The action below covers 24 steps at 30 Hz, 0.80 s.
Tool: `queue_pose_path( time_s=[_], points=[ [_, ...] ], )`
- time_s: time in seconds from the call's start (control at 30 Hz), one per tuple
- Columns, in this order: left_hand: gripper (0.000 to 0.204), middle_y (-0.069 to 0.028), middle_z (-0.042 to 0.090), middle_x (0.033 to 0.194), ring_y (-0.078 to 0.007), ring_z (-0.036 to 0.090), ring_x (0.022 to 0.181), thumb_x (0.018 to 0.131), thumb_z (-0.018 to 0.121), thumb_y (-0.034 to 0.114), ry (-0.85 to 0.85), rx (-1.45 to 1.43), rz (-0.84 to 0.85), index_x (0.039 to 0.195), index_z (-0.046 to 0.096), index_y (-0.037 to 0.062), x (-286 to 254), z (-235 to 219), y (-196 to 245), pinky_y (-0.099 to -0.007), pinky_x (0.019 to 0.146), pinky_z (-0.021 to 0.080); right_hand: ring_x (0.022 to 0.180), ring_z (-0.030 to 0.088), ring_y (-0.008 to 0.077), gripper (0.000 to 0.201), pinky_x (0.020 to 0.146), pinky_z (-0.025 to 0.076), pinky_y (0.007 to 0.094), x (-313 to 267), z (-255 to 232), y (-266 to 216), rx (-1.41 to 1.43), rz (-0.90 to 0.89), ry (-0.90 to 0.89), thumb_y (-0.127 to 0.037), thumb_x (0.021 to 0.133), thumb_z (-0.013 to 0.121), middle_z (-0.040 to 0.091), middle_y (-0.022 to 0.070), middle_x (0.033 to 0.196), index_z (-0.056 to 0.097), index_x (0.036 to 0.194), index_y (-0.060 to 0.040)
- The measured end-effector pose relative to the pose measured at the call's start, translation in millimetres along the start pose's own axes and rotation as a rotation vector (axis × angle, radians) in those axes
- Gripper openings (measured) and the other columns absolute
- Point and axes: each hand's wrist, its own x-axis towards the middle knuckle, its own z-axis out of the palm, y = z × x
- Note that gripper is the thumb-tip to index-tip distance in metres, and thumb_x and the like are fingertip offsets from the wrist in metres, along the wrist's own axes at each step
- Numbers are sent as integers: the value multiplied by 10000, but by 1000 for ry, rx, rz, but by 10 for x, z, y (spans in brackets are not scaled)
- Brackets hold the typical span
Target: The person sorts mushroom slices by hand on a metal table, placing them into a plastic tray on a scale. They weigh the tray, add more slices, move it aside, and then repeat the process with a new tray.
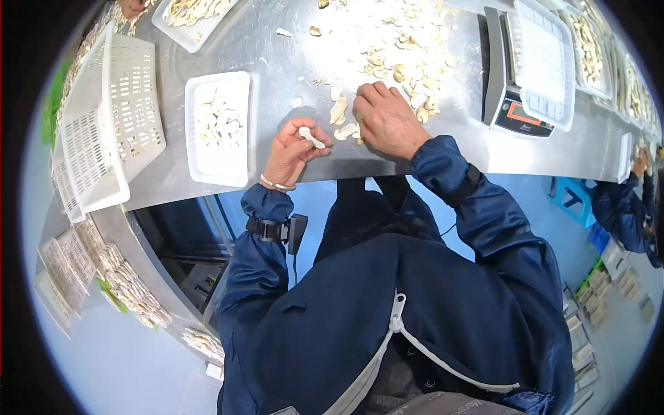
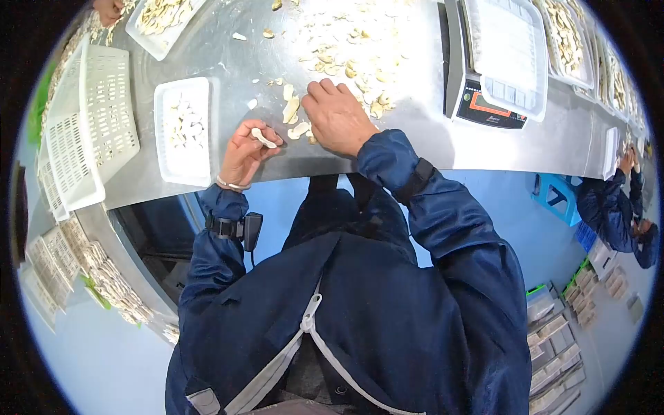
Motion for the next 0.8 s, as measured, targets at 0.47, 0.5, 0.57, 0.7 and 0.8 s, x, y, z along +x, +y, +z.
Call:
queue_pose_path(
  time_s=[0.47, 0.5, 0.57, 0.7, 0.8],
  points=[
    [266, -108, 598, 693, -288, 601, 660, 746, 703, 264, 416, 1307, 282, 890, 645, 48, 489, 430, -185, -379, 626, 471, 911, 519, 285, 124, 763, 425, 389, -10, -56, 68, -17, -104, -18, -50, 712, 576, 539, 119, 942, 560, 832, -21],
    [239, -89, 609, 696, -225, 601, 651, 739, 708, 246, 382, 1295, 276, 850, 647, 44, 505, 389, -191, -347, 610, 463, 905, 520, 289, 131, 763, 425, 392, -5, -50, 75, -31, -109, -16, -47, 710, 574, 540, 121, 941, 554, 836, -21],
    [231, -58, 613, 694, -167, 583, 655, 753, 725, 232, 343, 1197, 150, 858, 652, 40, 486, 382, -123, -312, 606, 453, 895, 522, 294, 141, 765, 424, 396, 3, -61, 77, -37, -115, -14, -41, 708, 570, 541, 123, 926, 544, 845, -21],
    [219, -2, 618, 708, -79, 540, 689, 791, 746, 210, 452, 1013, 241, 881, 662, 28, 218, 247, 96, -246, 617, 433, 879, 536, 312, 151, 770, 425, 414, -9, -130, 105, 17, -125, -19, -27, 710, 566, 551, 137, 864, 537, 859, -21],
    [226, -49, 609, 701, -99, 531, 664, 794, 745, 219, 642, 933, 538, 869, 657, 25, -150, -68, 458, -295, 631, 464, 844, 559, 275, 166, 764, 440, 390, -38, -75, 215, 142, -81, 22, -22, 745, 558, 576, 114, 829, 556, 911, -19]
  ],
)
